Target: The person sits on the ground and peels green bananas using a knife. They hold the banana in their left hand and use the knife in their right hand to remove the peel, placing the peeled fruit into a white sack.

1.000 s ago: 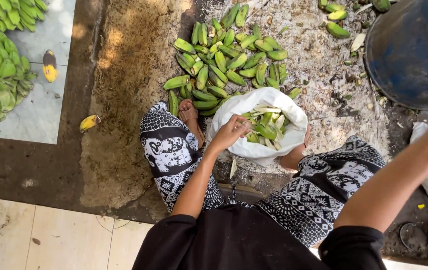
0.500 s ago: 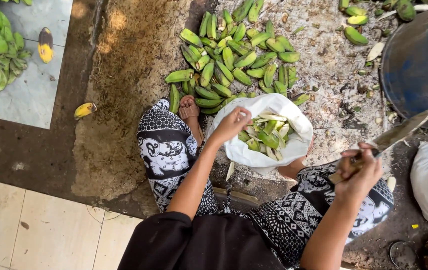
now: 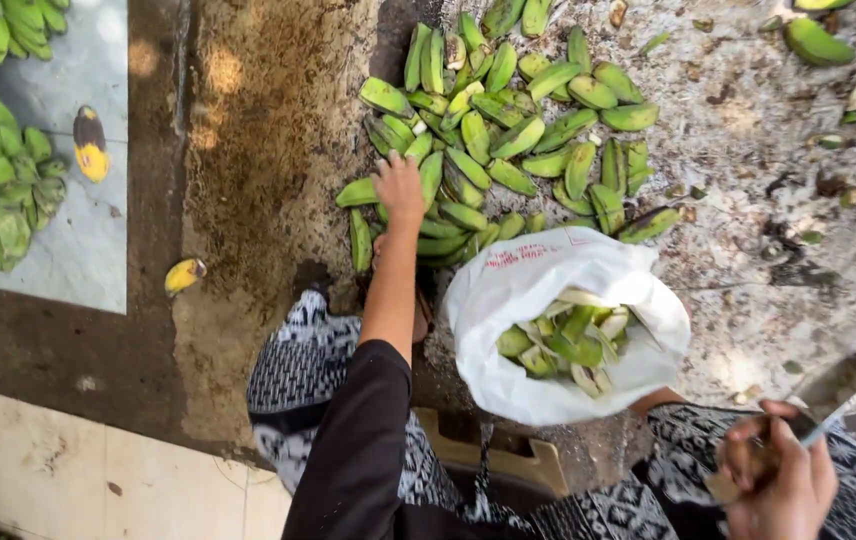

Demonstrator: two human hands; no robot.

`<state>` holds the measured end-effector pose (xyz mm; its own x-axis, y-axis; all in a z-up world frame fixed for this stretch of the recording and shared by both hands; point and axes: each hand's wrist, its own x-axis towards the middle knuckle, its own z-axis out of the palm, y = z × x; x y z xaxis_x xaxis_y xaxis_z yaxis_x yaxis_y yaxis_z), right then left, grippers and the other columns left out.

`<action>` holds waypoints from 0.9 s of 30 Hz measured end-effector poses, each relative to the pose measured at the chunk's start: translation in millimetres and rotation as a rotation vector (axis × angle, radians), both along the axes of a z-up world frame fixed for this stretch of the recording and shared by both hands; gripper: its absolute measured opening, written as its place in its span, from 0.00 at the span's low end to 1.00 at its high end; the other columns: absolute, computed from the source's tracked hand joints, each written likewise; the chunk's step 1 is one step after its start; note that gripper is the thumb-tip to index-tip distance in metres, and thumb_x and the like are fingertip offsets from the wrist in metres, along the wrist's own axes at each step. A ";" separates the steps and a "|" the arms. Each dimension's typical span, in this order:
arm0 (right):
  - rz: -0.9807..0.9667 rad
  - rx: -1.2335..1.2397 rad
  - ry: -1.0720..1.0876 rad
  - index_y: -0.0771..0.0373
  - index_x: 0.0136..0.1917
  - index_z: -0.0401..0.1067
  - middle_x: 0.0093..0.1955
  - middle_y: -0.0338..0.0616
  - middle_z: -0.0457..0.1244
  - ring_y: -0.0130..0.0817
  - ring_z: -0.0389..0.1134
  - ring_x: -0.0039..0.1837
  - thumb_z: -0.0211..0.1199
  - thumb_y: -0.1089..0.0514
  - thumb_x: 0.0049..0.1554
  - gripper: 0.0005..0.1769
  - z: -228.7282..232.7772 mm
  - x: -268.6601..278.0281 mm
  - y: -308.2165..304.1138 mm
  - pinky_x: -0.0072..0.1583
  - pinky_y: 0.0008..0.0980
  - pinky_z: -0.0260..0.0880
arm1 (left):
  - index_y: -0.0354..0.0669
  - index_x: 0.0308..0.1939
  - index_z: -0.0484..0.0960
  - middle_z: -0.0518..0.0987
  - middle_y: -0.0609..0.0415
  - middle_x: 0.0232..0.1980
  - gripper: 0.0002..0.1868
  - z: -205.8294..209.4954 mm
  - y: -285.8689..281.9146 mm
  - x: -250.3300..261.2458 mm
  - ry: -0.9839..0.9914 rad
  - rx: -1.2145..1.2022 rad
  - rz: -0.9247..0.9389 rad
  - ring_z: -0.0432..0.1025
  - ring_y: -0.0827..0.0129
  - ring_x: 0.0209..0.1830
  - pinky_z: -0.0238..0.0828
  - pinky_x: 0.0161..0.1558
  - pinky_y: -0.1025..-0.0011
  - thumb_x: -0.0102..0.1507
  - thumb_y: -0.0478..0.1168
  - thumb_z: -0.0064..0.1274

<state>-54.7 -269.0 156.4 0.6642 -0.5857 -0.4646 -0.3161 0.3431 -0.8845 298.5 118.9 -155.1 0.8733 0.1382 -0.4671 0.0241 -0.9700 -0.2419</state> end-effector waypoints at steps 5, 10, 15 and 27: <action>0.063 -0.100 0.279 0.58 0.67 0.64 0.48 0.51 0.64 0.31 0.50 0.28 0.48 0.55 0.75 0.11 -9.4 1.9 -4.7 0.32 0.31 0.54 | 0.73 0.76 0.57 0.44 0.50 0.83 0.40 -60.1 42.4 48.8 0.062 0.128 -0.147 0.44 0.45 0.80 0.49 0.72 0.48 0.66 0.33 0.54; 0.170 0.059 0.197 0.63 0.74 0.64 0.53 0.62 0.67 0.45 0.64 0.33 0.48 0.55 0.74 0.19 -72.7 -51.2 -55.0 0.38 0.49 0.67 | 0.73 0.63 0.73 0.55 0.46 0.80 0.27 -77.4 65.6 67.7 -0.055 0.010 -0.304 0.48 0.40 0.79 0.37 0.76 0.41 0.64 0.37 0.56; 0.214 0.011 0.307 0.56 0.69 0.67 0.47 0.45 0.66 0.29 0.57 0.29 0.51 0.53 0.70 0.17 -33.3 -20.1 -31.0 0.26 0.30 0.57 | 0.74 0.78 0.53 0.55 0.63 0.81 0.41 -58.9 69.3 76.3 0.083 0.350 -0.660 0.47 0.55 0.79 0.46 0.69 0.52 0.65 0.44 0.55; 0.408 -0.210 0.157 0.62 0.57 0.69 0.33 0.39 0.63 0.19 0.49 0.23 0.42 0.58 0.72 0.14 -1.3 9.0 21.9 0.21 0.22 0.45 | 0.48 0.62 0.69 0.77 0.55 0.48 0.27 73.4 19.4 77.5 0.278 -0.361 -0.089 0.76 0.63 0.46 0.76 0.55 0.58 0.67 0.58 0.53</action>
